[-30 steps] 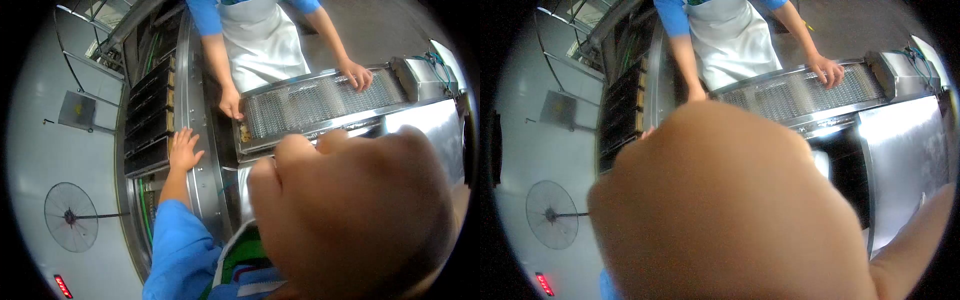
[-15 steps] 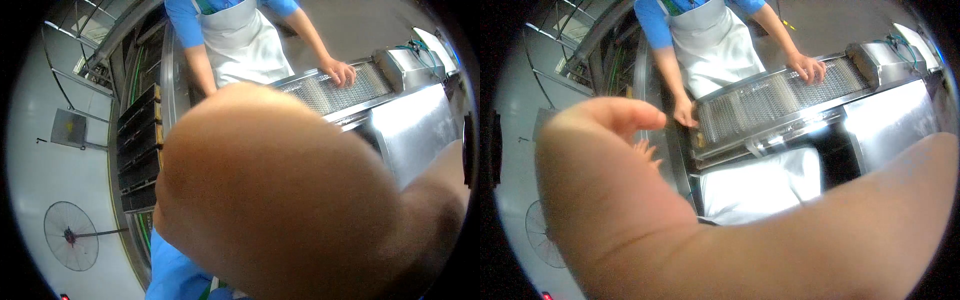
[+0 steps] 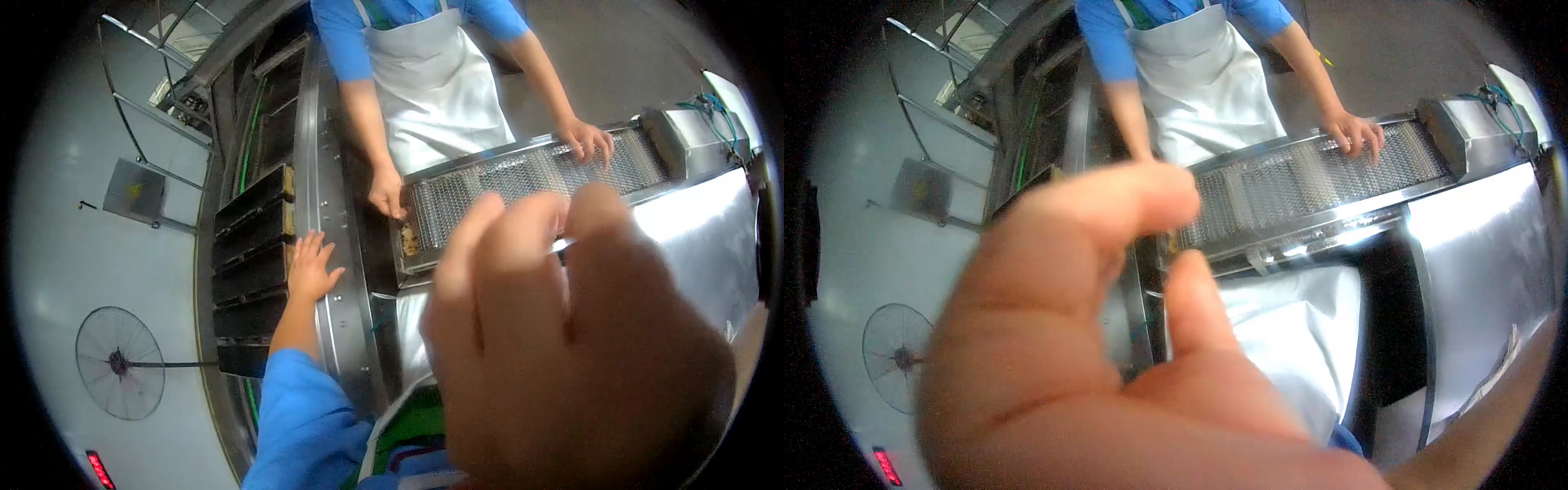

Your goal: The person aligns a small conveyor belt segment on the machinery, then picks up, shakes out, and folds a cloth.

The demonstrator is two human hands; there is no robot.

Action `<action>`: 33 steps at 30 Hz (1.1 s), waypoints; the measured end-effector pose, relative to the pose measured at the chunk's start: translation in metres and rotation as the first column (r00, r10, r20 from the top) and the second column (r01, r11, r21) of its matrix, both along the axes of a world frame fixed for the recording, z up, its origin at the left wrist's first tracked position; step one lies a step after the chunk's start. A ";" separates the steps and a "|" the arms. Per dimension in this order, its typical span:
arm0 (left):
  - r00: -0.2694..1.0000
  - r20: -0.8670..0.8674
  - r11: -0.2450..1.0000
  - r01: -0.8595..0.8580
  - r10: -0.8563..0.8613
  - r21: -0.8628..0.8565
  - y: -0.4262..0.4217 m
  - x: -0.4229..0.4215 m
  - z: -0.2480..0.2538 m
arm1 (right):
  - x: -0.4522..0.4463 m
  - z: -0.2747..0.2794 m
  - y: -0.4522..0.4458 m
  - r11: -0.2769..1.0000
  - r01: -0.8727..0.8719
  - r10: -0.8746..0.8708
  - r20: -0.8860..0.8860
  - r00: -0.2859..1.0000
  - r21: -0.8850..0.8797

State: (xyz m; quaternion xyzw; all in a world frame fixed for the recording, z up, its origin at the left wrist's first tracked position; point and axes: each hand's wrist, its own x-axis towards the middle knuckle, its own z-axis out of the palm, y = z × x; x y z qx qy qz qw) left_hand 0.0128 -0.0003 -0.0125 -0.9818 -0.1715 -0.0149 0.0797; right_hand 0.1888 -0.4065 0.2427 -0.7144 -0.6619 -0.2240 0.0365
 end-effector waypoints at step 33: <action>0.999 -0.010 0.996 -0.052 0.051 -0.067 -0.002 -0.001 0.006 | 0.105 -0.051 -0.037 0.633 0.560 -0.613 0.094 0.784 -0.534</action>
